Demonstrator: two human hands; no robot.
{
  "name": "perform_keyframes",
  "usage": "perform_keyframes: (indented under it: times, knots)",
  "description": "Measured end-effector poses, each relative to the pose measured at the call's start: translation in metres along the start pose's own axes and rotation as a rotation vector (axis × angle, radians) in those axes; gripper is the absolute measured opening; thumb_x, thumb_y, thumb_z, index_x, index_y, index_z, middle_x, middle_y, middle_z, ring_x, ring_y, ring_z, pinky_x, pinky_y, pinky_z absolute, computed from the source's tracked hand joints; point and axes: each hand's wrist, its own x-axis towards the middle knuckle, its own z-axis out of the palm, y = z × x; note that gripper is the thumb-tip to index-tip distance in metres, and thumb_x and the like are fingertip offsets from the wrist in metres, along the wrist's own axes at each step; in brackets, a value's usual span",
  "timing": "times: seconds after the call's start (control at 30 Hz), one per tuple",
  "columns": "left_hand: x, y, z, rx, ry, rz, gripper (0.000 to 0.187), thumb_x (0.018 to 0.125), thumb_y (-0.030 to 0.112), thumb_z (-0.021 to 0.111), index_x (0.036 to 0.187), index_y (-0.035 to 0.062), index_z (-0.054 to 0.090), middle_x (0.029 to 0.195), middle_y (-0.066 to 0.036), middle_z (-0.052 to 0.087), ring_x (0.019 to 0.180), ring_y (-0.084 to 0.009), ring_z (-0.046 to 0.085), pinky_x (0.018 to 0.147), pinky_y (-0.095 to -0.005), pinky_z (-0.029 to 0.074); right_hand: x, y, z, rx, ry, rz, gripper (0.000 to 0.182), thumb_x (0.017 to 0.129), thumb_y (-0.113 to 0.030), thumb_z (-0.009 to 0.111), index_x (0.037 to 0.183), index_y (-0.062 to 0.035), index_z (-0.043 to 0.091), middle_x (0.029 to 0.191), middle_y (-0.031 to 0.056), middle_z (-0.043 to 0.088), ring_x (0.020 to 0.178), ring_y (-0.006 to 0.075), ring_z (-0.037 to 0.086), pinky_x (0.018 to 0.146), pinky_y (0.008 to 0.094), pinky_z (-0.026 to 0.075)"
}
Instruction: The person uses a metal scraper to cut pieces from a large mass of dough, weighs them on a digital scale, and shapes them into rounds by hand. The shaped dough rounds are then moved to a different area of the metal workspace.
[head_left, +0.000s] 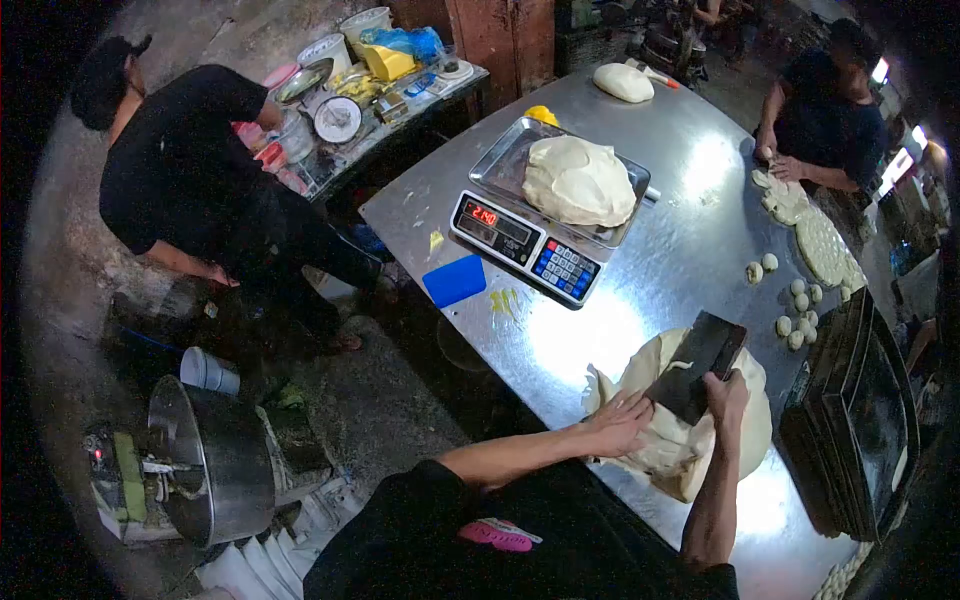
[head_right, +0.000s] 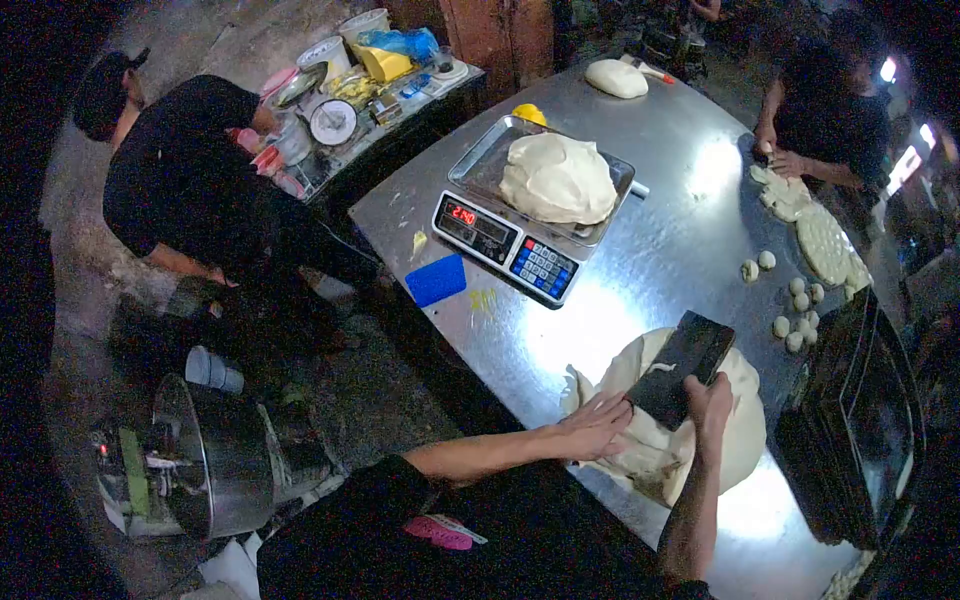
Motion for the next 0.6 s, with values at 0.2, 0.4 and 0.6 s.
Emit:
perform_keyframes:
  times: [0.2, 0.4, 0.6]
  knots:
    - [-0.020, -0.026, -0.097, -0.276, -0.207, -0.137, 0.060, 0.088, 0.038, 0.054, 0.134, 0.0027, 0.041, 0.134, -0.018, 0.046, 0.123, -0.0326, 0.044, 0.104, -0.0452, 0.032, -0.074, -0.051, -0.018, 0.214, 0.117, -0.316, 0.026, 0.084, -0.011, 0.058, 0.104, 0.0026, 0.048, 0.083, 0.0243, 0.060, 0.078, 0.0374, 0.061, 0.069, 0.0419, 0.046]
    - [0.000, -0.120, -0.269, 0.032, 0.647, -0.340, 0.048, 0.081, 0.025, 0.064, 0.123, 0.0033, 0.052, 0.117, -0.022, 0.057, 0.110, -0.0357, 0.054, 0.095, -0.0414, 0.043, -0.003, -0.121, -0.091, 1.045, 0.317, -0.373, 0.048, 0.095, -0.012, 0.048, 0.139, 0.0002, 0.031, 0.128, 0.0140, 0.048, 0.111, 0.0202, 0.049, 0.097, 0.0319, 0.038]
    - [0.068, -0.216, -0.329, 0.470, 0.482, -0.232, 0.059, 0.076, 0.021, 0.067, 0.131, 0.0114, 0.047, 0.132, -0.024, 0.043, 0.117, -0.0438, 0.044, 0.094, -0.0466, 0.042, 0.029, -0.155, -0.012, 0.754, 0.092, -0.396, 0.068, 0.082, 0.000, 0.059, 0.141, 0.0003, 0.026, 0.134, 0.0164, 0.043, 0.119, 0.0240, 0.047, 0.099, 0.0338, 0.038]
